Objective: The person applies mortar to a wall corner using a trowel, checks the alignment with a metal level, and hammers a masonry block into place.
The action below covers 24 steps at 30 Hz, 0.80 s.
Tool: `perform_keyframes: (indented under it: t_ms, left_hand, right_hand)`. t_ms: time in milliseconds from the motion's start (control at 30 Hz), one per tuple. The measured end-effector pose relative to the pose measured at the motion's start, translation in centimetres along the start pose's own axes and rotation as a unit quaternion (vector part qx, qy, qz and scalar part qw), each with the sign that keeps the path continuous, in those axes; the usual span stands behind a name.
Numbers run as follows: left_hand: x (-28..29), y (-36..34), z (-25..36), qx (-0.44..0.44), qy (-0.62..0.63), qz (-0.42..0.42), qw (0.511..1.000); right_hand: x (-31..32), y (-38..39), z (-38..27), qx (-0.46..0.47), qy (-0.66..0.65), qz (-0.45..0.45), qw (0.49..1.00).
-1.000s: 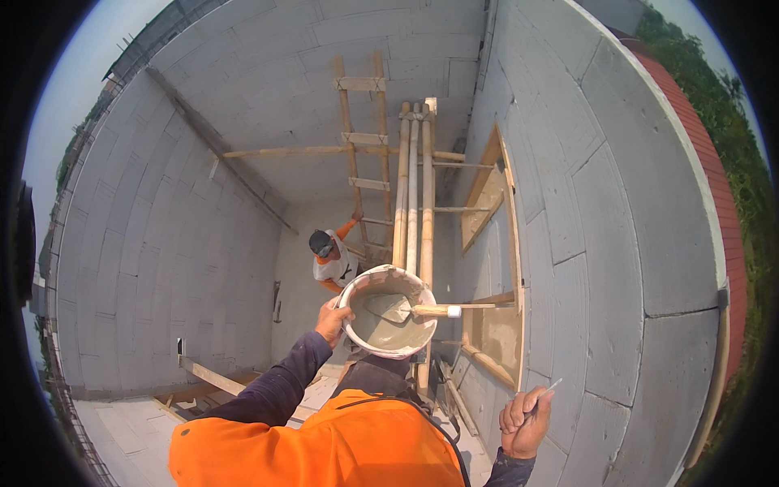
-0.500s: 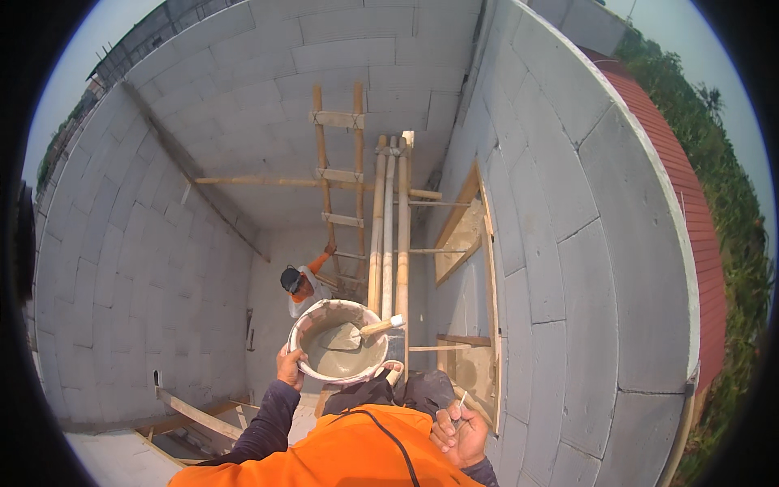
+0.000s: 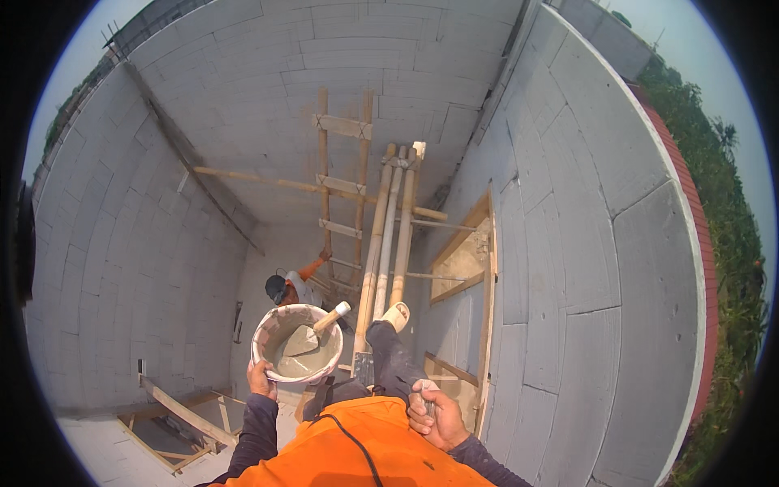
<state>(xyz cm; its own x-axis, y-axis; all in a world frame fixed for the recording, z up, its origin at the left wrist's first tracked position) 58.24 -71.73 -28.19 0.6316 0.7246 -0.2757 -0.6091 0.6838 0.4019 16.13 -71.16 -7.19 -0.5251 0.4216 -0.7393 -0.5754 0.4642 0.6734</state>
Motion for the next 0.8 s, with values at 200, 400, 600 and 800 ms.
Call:
perform_keyframes:
  t_ms: [200, 400, 600, 800]
  left_hand:
    - [-0.9, -7.6, -9.3, 0.058, 0.013, 0.080, 0.995]
    - [-1.9, -16.8, -19.5, 0.107, 0.052, 0.087, 0.989]
    - [-4.3, -25.8, -30.7, 0.101, 0.019, 0.108, 0.989]
    - [-4.7, -30.1, -41.0, 0.125, 0.055, 0.119, 0.983]
  right_hand:
    - [4.1, -5.9, -9.9, 0.005, 0.181, 0.190, 0.965]
    - [13.4, -8.7, -16.7, -0.075, 0.275, 0.361, 0.888]
    - [22.9, -12.6, -17.4, -0.184, 0.394, 0.452, 0.779]
    - [26.0, -20.1, -17.4, -0.110, 0.563, 0.384, 0.724]
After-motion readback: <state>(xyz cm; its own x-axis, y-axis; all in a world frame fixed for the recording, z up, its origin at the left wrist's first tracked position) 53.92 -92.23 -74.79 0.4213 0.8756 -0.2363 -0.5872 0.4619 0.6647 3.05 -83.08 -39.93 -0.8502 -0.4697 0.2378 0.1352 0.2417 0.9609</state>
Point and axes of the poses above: each hand's wrist, its own y-axis away from the middle knuckle, its own x-axis out of the back of the hand, z = x × y, the point moved 10 cm from there along -y, towards the middle knuckle, and after that the axes turned 14 degrees about -x, right-handed, at the moved point
